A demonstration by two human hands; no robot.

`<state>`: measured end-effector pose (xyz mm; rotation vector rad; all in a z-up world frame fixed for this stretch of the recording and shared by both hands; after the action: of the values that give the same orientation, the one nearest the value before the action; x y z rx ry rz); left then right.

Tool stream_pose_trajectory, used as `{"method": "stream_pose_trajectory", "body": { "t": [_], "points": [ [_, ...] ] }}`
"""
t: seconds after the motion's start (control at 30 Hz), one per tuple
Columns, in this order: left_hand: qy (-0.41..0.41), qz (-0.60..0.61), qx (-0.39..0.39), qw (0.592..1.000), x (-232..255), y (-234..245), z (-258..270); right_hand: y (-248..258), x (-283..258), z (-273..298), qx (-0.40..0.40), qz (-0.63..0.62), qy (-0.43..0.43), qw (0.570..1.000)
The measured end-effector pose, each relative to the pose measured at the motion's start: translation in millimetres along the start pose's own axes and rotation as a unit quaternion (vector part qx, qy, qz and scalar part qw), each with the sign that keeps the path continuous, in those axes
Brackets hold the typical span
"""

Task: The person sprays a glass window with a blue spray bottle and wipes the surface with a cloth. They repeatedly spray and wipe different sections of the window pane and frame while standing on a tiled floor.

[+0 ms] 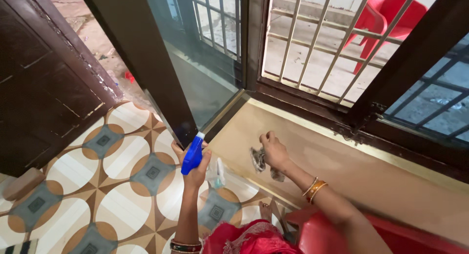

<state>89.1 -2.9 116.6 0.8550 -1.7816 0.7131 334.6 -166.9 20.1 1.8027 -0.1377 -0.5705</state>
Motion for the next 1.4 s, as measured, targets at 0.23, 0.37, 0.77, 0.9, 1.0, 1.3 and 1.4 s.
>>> {"method": "stream_pose_trajectory", "body": {
  "t": [0.23,0.37,0.77,0.9,1.0,1.3,1.4],
  "points": [
    [-0.046,-0.01,-0.005,0.999,11,-3,1,156,-96,-40,-0.005,-0.101,0.165,0.981],
    [-0.005,-0.042,0.002,0.999,10,0,3,266,-150,-73,0.054,-0.084,0.283,0.954],
    [-0.12,-0.159,0.015,0.98,0,5,2,164,-200,-100,0.481,-0.305,0.318,0.758],
    [-0.038,-0.146,0.009,0.989,-20,10,5,140,-204,-114,0.498,-0.178,0.305,0.792],
    [0.021,-0.097,0.009,0.995,-32,17,2,117,-177,-135,0.511,-0.104,0.274,0.808],
    [-0.101,-0.194,0.008,0.976,-5,15,2,39,-75,-135,0.46,-0.159,0.084,0.87],
    [-0.059,-0.219,-0.015,0.974,-9,12,-3,26,-86,-123,0.434,-0.227,0.073,0.868]
  ]
}}
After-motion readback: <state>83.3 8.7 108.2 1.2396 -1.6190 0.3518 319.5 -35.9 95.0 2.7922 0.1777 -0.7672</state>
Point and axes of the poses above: each hand's wrist, its own z-axis away from the middle knuckle, its own y-axis out of the back of the hand, x = y × z, the point moved 5 cm from there along -z, towards the middle knuckle, and after that the axes turned 10 degrees about y, right-handed, at the moved point
